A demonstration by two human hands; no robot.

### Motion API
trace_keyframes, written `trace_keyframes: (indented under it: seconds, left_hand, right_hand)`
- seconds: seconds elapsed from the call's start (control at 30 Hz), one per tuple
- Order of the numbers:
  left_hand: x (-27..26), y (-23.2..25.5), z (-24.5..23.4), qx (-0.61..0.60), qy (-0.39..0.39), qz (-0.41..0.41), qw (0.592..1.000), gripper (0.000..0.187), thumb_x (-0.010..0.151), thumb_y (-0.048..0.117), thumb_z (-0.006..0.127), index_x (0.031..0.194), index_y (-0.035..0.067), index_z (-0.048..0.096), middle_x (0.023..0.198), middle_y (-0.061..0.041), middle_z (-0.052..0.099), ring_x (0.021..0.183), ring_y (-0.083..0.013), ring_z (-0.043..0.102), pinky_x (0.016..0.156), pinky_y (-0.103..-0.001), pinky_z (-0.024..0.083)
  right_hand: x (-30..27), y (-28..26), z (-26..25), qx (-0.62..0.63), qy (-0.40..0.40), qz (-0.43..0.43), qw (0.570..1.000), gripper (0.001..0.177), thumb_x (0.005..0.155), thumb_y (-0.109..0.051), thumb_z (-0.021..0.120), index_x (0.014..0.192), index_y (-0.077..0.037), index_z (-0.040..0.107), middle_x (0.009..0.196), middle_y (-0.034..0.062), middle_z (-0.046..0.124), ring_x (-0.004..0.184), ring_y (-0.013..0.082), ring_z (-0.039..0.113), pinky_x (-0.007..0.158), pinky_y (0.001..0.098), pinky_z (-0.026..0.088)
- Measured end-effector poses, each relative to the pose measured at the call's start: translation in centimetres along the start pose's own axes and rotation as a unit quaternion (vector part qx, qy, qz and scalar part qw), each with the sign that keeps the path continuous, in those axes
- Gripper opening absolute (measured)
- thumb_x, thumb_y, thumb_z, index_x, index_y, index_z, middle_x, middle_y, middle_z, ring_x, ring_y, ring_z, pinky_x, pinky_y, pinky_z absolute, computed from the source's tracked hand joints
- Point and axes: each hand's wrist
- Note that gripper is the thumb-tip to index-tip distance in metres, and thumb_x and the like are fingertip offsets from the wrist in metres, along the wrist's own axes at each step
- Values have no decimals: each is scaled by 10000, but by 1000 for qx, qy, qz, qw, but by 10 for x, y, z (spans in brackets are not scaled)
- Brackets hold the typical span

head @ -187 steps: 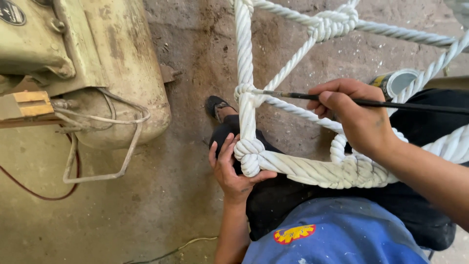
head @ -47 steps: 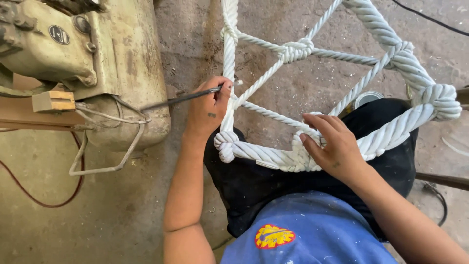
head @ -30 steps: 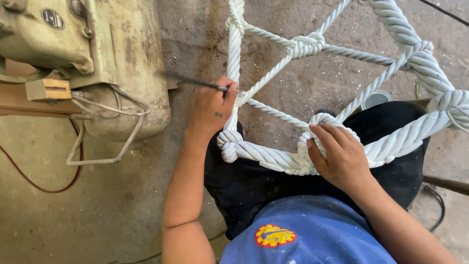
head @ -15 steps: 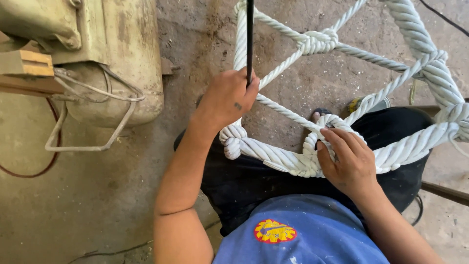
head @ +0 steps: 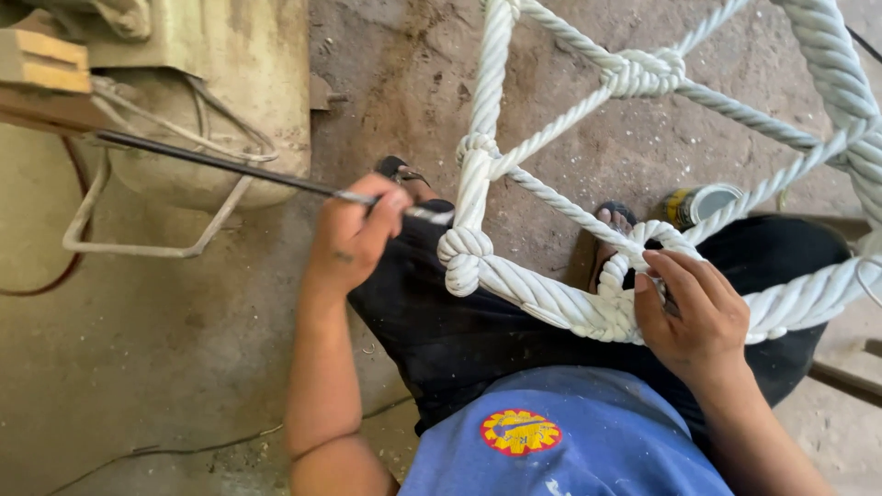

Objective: The person paints a white rope net using a paintbrush and white paint. They hold the net with one hand and apply paint to the knots and ropes with the other hand.

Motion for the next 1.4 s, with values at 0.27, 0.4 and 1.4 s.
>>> trace_keyframes:
  seconds: [0.27,0.4,1.4]
  left_hand:
    - [46,-24,14,-73,1,34,997,302,1082,301,452,957,88,626,717,-16,601,643,-146,619,607,-256,515]
    - [80,-21,21,-64,49,173,982,336,1112,286,420,975,53,619,717,-41,613,579,-124,564,511,-223,442]
    - [28,49,-21,44,-110,33,992,312,1064,258,429,864,100,610,681,-2,585,659,-146,608,646,-284,465]
  right_hand:
    - [5,-5,-2,9,-16,-9,1000,137,989,87,668,1105,152,702,1042,276,715,857,359,699,779,419,573]
    - [5,-6,-3,-5,-10,-8,1000,140,1015,59,659,1087,166,714,1016,286,728,866,376,714,767,418,580]
    - [6,-3,-9,58,-4,-14,998,155,994,62,597,1075,131,710,1009,254,718,857,363,715,775,411,588]
Point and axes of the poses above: each hand's wrist, its own x-axis towards the middle knuckle, its own z-axis out of the palm, y = z × x
